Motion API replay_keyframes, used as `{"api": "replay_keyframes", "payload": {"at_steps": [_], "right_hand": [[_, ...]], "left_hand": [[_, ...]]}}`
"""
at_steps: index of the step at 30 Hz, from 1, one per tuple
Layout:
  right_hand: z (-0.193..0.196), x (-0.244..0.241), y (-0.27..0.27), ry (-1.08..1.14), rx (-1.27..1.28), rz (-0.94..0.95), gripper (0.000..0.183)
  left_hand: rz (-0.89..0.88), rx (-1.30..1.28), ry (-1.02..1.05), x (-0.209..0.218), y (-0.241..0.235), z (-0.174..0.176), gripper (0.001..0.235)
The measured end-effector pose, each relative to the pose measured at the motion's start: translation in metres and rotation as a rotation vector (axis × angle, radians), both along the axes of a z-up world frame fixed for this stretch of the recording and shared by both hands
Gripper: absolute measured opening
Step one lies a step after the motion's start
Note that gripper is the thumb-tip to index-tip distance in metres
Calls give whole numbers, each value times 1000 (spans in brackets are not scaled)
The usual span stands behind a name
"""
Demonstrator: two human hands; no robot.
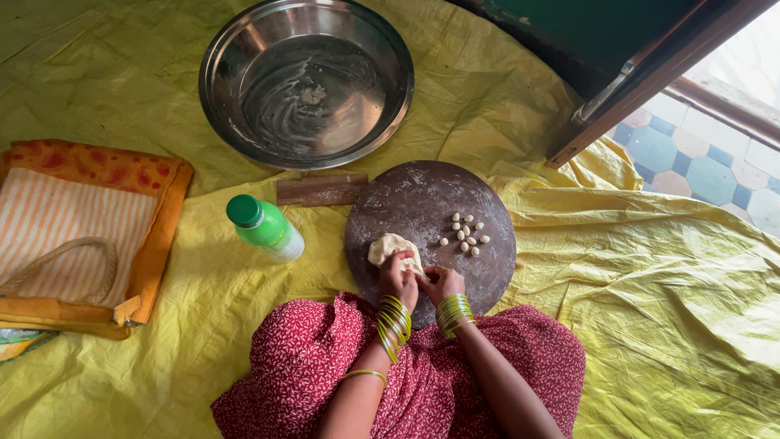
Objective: The person sits on a yellow tarp and repeatedly pinches small pieces of dough from a larger lump, rolling them into uniform balls between the palms and placing them on a round wooden board. A metal bowl, green bottle, and rolling pin are nearby.
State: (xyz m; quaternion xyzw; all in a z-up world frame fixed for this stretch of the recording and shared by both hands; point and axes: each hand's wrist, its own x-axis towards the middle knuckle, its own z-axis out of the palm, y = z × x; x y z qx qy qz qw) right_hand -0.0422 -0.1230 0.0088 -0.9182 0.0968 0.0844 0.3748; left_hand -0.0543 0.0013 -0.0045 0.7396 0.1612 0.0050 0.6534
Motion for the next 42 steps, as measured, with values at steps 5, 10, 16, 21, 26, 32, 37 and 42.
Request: {"api": "replay_keyframes", "payload": {"at_steps": [5, 10, 16, 21, 26, 32, 37, 42], "right_hand": [[0, 3, -8, 134, 131, -47, 27], [24, -5, -10, 234, -21, 33, 23], [57, -23, -16, 221, -107, 94, 23], [68, -41, -43, 250, 308, -72, 33], [83, -46, -79, 250, 671, -138, 57], [96, -66, -37, 259, 1046, -3, 68], [76, -58, -3, -60, 443, 88, 45], [42, -34, -11, -241, -342, 137, 41]], "left_hand": [[-128, 322, -118, 5, -5, -14, 55], [-250, 415, 123, 4, 2, 0, 67], [-267, 315, 182, 4, 7, 20, 71], [-237, 78, 145, 9, 4, -9, 69], [-121, -164, -43, 15, -5, -33, 66], [28, -682, 100, -2, -1, -1, 41], [146, -914, 69, -4, 13, 18, 44], [190, -913, 53, 5, 17, 17, 45]]}}
